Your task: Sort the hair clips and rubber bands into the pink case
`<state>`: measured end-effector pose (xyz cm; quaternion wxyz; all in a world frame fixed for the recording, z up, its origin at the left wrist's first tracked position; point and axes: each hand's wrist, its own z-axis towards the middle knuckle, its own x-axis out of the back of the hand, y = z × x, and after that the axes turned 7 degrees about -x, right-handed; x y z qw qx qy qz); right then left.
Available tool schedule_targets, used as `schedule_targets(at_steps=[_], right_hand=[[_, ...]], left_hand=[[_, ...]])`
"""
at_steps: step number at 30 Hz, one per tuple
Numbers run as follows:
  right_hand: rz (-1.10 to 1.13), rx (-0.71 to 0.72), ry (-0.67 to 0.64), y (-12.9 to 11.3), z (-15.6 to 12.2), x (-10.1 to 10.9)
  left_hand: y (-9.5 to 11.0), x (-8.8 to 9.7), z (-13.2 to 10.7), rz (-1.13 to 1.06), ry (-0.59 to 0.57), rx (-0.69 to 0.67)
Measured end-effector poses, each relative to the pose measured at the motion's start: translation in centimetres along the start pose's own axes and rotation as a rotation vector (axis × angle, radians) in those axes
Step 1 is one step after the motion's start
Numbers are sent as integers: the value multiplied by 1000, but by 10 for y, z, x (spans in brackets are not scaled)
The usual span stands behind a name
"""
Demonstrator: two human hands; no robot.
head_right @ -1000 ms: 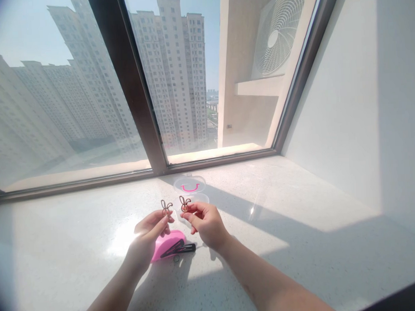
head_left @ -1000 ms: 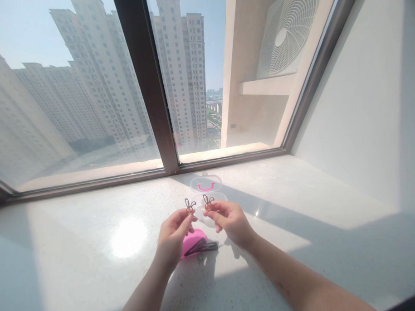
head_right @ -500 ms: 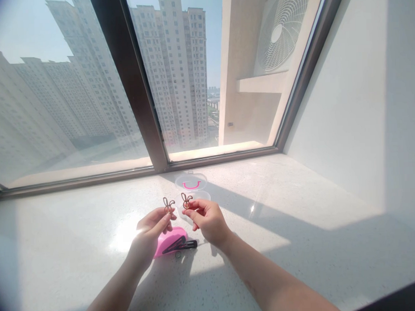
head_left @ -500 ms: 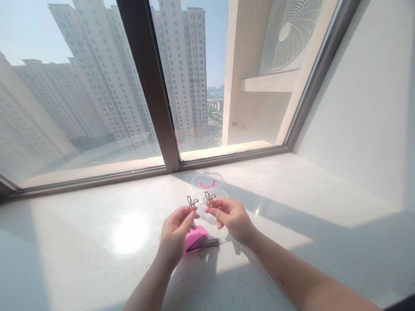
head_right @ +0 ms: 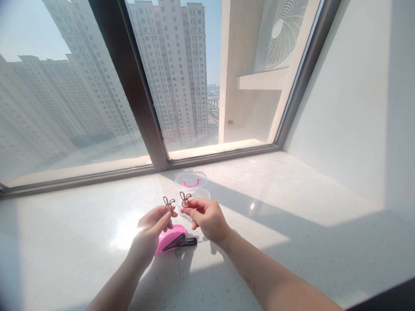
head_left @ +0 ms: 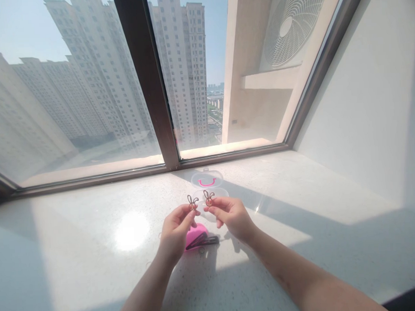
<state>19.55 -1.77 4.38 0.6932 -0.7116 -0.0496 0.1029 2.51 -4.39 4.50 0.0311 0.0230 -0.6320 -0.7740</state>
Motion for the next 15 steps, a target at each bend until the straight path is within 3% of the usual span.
schedule_targets(at_steps=[8,15], right_hand=[[-57,0,-4,-3,-4,-1],[-108,25,-109,1,-7,-6]], left_hand=[[0,-2,-1,24,2,13],[1,-3,0,140,-42,-157]])
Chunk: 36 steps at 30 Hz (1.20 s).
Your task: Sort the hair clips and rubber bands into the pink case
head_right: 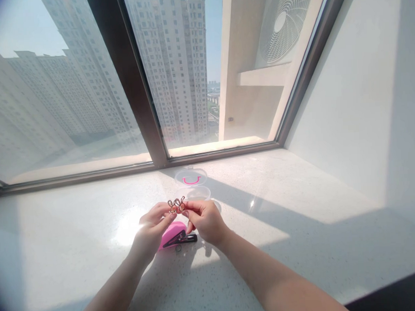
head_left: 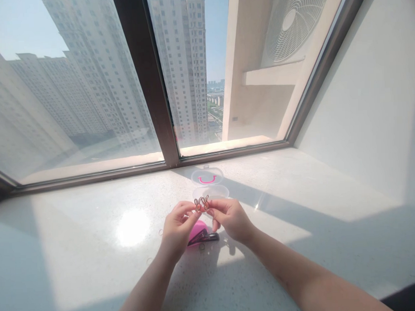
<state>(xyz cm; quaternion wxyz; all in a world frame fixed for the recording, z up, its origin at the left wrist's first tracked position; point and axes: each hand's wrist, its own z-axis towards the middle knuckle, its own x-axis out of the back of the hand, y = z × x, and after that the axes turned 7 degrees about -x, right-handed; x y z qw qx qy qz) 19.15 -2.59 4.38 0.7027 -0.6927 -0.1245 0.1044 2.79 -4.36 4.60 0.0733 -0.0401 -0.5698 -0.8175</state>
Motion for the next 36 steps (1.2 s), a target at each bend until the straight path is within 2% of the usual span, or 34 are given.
schedule_targets(at_steps=[7,17,22,27,36], right_hand=[[8,15,-68,-1,-4,-4],[106,-16,-109,3,-2,-5],[197,-70,-188,3,-1,-1],[212,-87,-200,4,-1,1],[334,-132,-242,10,4,1]], left_hand=[[-4,-1,-1,-18,24,11],[-8,1,-1,-46,-27,10],[-3,2,-3,-147,-61,9],[-4,2,-3,-255,-88,39],[1,1,-3,-262,-138,87]])
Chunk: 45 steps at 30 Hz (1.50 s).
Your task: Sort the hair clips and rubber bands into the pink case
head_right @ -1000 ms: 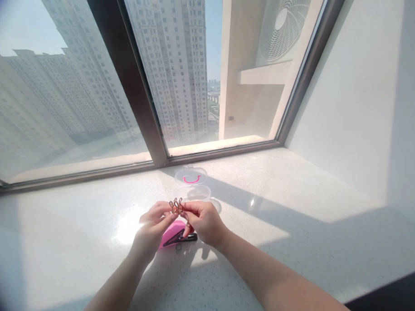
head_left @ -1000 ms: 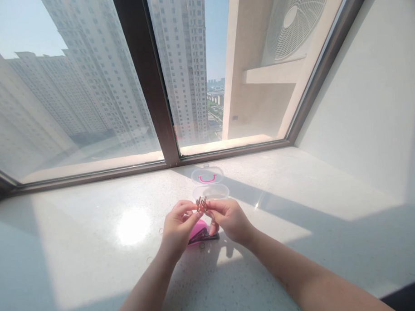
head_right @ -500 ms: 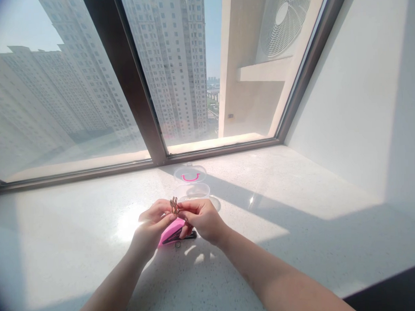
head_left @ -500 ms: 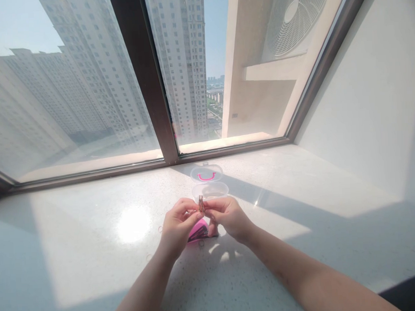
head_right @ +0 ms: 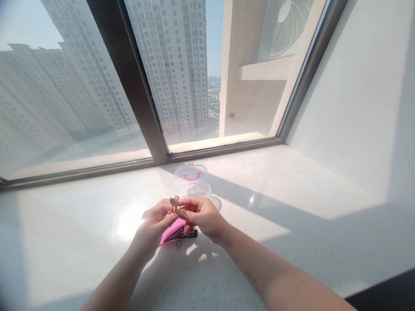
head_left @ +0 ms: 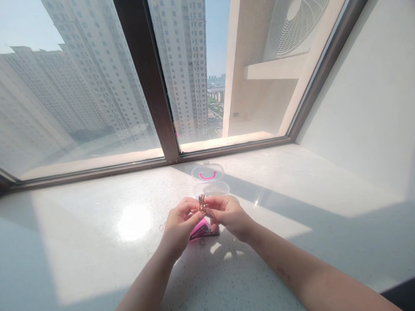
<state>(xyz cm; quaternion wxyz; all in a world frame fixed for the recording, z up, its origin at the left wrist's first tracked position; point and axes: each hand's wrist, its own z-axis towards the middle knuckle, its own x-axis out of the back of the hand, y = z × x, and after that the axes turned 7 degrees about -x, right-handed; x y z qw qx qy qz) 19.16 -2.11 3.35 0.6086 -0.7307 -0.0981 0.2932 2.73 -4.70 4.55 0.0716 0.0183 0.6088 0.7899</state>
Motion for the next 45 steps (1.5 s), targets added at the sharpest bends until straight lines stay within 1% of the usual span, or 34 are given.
schedule_targets(at_steps=[3,8,11,14,18,19,21,24,27,29,32,35,37,40,42,45], right_hand=[[33,-11,-18,3,1,2],[-9,39,24,5,0,0],[-43,71,14,4,-3,-2],[-43,135,6,1,-5,-2],[-125,250,83,-5,-8,2],[-146,263,84,-6,-9,3],[-149,264,36,-8,-10,5],[-113,271,-53,-10,-11,5],[-133,303,-27,-12,-11,4],[-150,299,24,-13,-11,4],[-143,276,91,-14,-11,4],[-124,250,134,-12,-10,5],[-116,230,187,-11,-8,5],[-103,225,283,-10,-5,5],[-105,231,318,-12,-5,5],[-138,233,343,-14,-6,4]], left_hand=[[0,-1,-1,-101,-59,67],[0,-3,-2,-335,-183,235],[4,-3,-3,-450,-243,294],[4,-1,-4,-528,-292,329],[-1,5,-5,-502,-362,351],[-2,6,-6,-487,-380,355],[-5,7,-6,-457,-417,379],[-9,9,-7,-431,-490,473],[-12,11,-7,-453,-531,526],[-14,12,-6,-464,-497,521],[-15,12,-6,-455,-411,510],[-12,11,-5,-435,-373,508],[-8,9,-5,-378,-328,496],[-2,2,-4,-223,-181,459],[1,-2,-4,-132,-103,428],[3,-5,-4,-77,-86,379]])
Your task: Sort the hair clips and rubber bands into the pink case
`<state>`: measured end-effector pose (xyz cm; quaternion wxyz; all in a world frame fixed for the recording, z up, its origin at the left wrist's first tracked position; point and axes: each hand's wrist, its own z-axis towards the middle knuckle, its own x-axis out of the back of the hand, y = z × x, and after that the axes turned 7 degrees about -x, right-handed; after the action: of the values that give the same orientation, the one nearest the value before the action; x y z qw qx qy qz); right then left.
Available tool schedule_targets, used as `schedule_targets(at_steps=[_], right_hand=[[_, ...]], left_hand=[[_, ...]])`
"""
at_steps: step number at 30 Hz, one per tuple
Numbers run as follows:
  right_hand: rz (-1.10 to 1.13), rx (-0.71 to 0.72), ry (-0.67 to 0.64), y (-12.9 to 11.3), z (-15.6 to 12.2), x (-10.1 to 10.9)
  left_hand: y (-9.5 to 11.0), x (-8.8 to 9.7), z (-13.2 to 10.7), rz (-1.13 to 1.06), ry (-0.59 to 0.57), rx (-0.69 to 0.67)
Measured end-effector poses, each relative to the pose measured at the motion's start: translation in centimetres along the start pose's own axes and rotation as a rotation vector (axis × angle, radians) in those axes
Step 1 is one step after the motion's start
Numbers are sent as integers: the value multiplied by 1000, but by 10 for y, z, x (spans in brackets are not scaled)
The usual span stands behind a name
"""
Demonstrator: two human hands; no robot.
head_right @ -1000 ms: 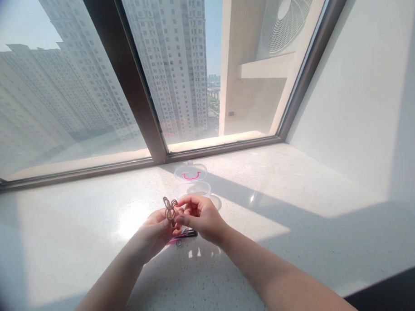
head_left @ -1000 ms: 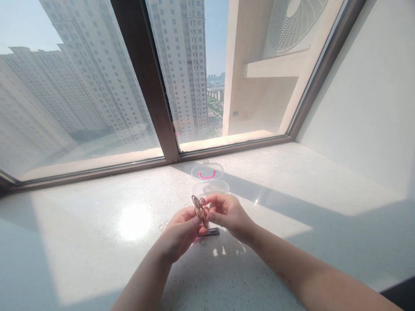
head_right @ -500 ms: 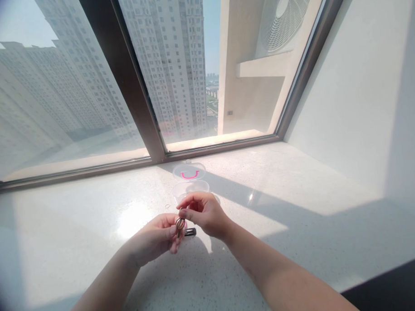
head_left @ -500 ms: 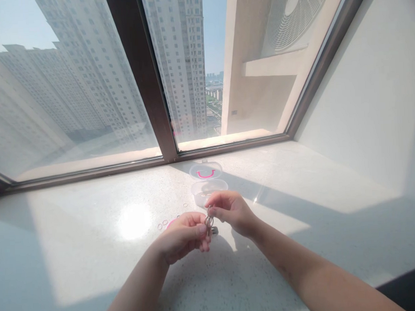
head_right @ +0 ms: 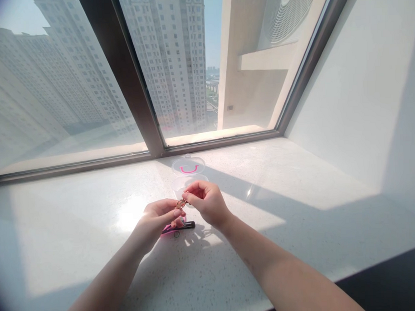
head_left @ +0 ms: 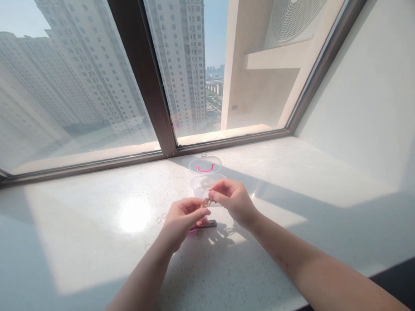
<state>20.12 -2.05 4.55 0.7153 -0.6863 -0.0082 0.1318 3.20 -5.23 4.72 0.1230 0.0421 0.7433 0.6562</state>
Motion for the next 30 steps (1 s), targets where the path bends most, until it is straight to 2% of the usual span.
schedule_targets(at_steps=[9,16,20,22,24,26,28,30], right_hand=[[-23,-44,-55,-2,2,4],[-461,-14,-176,-13,8,29],[-582,109,-234,-17,8,35],[-569,163,-184,-17,9,36],[-537,218,-51,-16,12,39],[-531,304,145,-13,18,44],[-618,393,316,-7,26,50],[-719,384,376,-1,32,53]], left_hand=[[-2,1,0,-15,-4,2],[-4,7,3,-29,-23,-35],[-5,8,3,-20,7,-50],[-4,8,3,-6,4,-102],[-1,8,3,65,37,-188],[-1,9,3,218,131,-276],[-3,11,5,423,228,-351],[-8,14,7,600,256,-427]])
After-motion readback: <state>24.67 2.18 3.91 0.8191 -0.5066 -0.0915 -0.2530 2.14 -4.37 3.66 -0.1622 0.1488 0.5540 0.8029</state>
